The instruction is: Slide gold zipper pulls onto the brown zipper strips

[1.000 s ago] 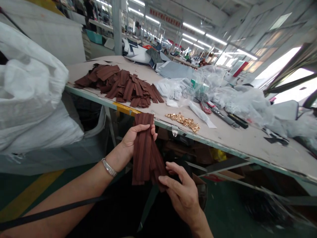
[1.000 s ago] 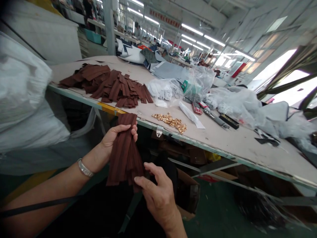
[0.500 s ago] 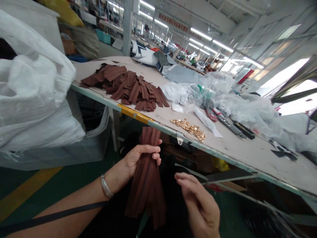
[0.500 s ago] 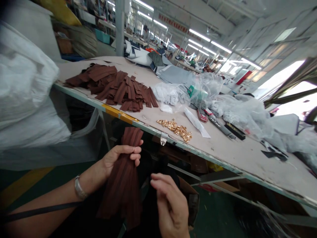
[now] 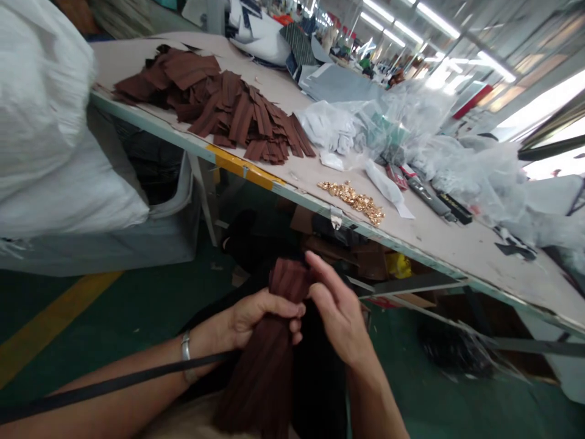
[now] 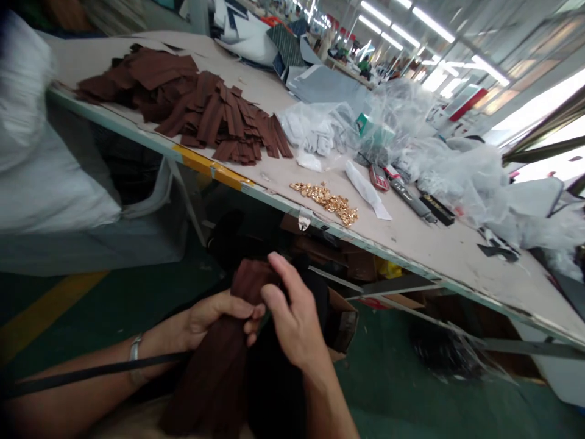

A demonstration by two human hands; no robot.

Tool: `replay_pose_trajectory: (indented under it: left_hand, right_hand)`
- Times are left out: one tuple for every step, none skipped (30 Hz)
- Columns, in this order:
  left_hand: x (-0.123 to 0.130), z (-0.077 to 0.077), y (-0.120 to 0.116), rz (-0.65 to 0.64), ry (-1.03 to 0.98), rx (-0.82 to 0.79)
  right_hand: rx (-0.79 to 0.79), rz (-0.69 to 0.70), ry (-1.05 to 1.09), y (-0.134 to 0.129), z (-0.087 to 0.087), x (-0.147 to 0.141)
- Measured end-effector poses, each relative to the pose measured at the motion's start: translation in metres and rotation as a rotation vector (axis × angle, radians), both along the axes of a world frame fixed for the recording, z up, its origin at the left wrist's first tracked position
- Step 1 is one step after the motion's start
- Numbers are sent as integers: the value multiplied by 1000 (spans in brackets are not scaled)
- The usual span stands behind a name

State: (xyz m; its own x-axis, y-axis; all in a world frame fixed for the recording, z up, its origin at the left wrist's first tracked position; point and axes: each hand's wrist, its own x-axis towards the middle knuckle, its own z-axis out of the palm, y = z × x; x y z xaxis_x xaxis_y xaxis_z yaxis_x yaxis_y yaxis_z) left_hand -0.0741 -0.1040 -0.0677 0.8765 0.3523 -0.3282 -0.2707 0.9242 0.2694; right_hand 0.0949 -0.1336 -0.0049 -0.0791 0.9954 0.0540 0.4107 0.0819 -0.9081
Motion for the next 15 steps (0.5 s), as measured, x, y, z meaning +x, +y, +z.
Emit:
replay_pose_trajectory:
  left_hand:
    - [-1, 1, 7, 15, -3, -13]
    - [-3, 2, 15, 47, -9, -24]
    - [-4, 4, 23, 93, -18, -34]
    - [-5, 6, 31, 143, -27, -39]
    - [-6, 9, 38, 202, -37, -41]
    - [-7, 11, 43, 254, -46, -40]
    - [-7, 14, 48, 297, -53, -34]
    - [-7, 16, 51, 331, -57, -26]
    - [-7, 18, 53, 352, -59, -14]
    - [-7, 19, 54, 362, -57, 2]
    - [-6, 20, 53, 363, -52, 20]
    - [-5, 20, 51, 352, -43, 41]
    - [-4, 20, 47, 326, -34, 64]
    - [-3, 19, 43, 290, -26, 88]
    - [-1, 18, 37, 244, -21, 112]
  right_hand:
    - [-11, -119, 47, -5, -1, 6]
    - [-50, -196, 84, -10, -2, 12]
    - [-118, -214, 107, -17, -4, 17]
    - [-211, -185, 115, -23, -5, 21]
    - [-314, -136, 113, -30, -7, 22]
    - [-411, -88, 108, -37, -10, 22]
    - [-485, -53, 106, -44, -13, 19]
    - [-531, -32, 107, -49, -17, 16]
    - [-546, -31, 109, -53, -21, 11]
    - [-530, -56, 114, -56, -25, 8]
    - [-487, -103, 122, -57, -29, 5]
    - [-430, -159, 133, -57, -31, 3]
    - [-365, -215, 146, -55, -32, 2]
    - [-302, -254, 160, -52, -32, 3]
    - [-243, -268, 172, -48, -30, 4]
